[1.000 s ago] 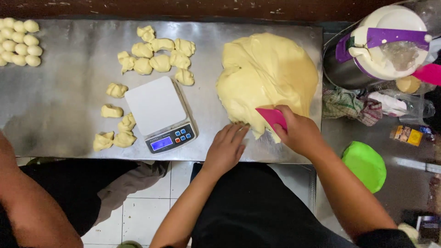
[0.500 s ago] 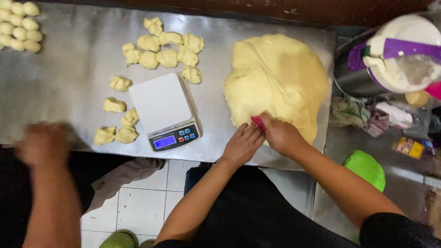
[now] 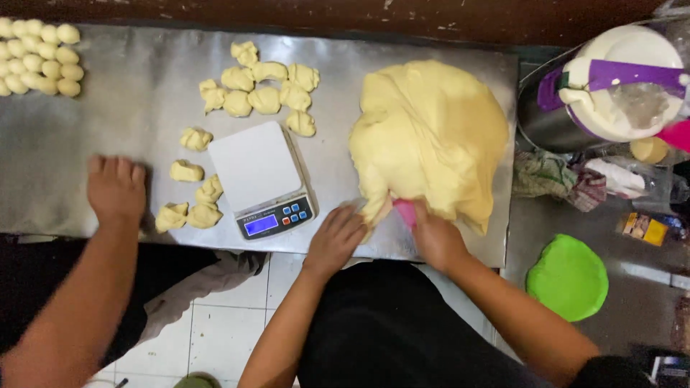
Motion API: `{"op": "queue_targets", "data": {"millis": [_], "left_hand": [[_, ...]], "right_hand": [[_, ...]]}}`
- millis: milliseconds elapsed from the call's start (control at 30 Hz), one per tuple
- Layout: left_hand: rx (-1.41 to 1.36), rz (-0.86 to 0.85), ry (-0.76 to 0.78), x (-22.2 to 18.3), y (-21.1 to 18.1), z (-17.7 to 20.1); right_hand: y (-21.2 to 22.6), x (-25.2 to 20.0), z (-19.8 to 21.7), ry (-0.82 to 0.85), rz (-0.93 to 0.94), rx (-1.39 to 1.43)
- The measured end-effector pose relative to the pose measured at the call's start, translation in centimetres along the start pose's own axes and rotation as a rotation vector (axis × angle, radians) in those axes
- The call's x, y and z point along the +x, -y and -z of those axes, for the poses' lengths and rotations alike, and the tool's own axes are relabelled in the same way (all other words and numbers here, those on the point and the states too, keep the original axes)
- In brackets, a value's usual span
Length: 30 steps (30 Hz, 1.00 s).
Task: Cutting a large mass of dough into smaller pieces and weighing them on a digital scale for consistency.
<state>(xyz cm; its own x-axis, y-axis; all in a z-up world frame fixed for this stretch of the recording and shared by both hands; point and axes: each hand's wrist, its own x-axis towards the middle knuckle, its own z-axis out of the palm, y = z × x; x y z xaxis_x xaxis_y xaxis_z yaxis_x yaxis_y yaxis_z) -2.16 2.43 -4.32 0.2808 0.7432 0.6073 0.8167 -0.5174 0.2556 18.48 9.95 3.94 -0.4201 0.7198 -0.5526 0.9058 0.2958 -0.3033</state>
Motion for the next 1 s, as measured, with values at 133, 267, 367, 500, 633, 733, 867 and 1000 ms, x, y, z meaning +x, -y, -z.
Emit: {"op": "queue_targets", "data": {"millis": [133, 267, 367, 500, 633, 733, 867, 1000], "left_hand": [[-0.137, 0.211, 0.032, 0.6, -0.7, 3.3], [-0.440, 0.625, 0.100, 2.4, -2.3, 3.1], [-0.455, 0.685, 0.153, 0.8, -2.6, 0.5], [-0.382, 0.654, 0.141, -0.4, -2.3, 0.3], [-0.247, 0.670, 0.155, -0.2, -2.4, 1.9], [-0.224, 0.740, 0.062, -1.2, -1.7, 1.4], [-0.060, 0.787, -0.186, 0.5, 2.5, 4.9], [0.301, 0.760, -0.151, 1.0, 8.9, 9.4]], "right_hand": [[-1.1, -1.2, -0.9, 0.005, -0.029, 0.014], [1.1, -1.5, 0.8, -0.175, 0.165, -0.021], [2.4, 0.5, -0.2, -0.229, 0.251, -0.014], [5.1, 1.8, -0.7, -0.082, 0.185, -0.019], [6.2, 3.7, -1.9, -0.086, 0.177, 0.023], [6.4, 4.1, -2.3, -0.188, 0.152, -0.100], [6.6, 1.9, -1.6, -0.096, 0.150, 0.073], [2.6, 0.9, -2.7, -0.212, 0.176, -0.004]]}}
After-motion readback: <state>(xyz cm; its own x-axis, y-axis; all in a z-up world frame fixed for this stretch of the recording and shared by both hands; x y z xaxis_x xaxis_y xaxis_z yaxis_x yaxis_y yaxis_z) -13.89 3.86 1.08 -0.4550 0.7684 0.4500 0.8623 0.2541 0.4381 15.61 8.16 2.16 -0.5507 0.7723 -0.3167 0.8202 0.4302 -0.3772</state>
